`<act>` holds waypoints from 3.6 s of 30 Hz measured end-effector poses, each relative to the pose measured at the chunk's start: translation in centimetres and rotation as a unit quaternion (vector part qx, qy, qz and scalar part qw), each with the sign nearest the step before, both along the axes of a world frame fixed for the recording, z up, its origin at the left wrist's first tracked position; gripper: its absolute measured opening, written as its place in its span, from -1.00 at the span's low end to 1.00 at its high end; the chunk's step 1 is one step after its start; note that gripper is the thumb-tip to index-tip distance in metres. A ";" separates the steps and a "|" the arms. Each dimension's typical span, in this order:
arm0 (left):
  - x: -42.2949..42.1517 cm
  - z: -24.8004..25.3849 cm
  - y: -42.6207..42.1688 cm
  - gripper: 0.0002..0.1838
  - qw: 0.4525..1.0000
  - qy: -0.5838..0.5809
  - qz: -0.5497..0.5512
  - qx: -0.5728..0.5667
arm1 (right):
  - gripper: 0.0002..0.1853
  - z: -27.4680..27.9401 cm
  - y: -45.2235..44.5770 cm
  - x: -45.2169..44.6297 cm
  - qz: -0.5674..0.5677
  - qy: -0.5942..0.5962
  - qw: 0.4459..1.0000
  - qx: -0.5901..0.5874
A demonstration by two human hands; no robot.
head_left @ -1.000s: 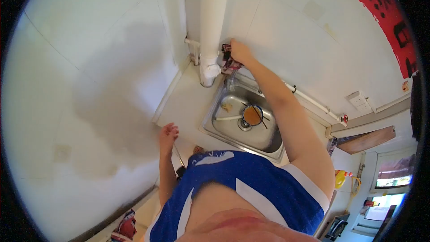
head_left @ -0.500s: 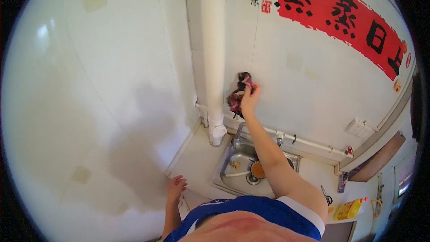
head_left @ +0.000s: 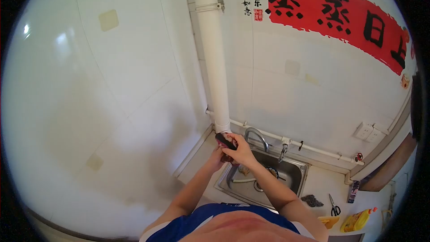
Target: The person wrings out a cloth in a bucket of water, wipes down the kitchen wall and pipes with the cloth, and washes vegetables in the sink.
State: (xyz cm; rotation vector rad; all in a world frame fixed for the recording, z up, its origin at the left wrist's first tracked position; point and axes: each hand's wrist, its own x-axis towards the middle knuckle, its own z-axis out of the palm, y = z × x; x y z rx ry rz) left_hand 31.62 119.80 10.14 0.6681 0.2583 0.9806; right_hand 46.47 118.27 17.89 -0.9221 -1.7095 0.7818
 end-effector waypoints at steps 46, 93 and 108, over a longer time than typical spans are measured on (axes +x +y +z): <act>-17.7 -12.8 -9.4 -0.65 0.879 0.139 0.358 -0.281 | -0.25 47.5 18.9 -10.1 -0.255 0.164 0.846 0.439; -8.3 2.7 -1.8 -0.55 0.868 0.357 0.339 0.068 | -0.52 12.6 22.1 -3.8 0.214 0.512 0.820 -0.141; -12.4 -9.6 -9.0 -0.64 0.818 0.360 0.409 -0.187 | -0.47 19.7 34.2 -6.4 0.396 0.382 0.816 -0.178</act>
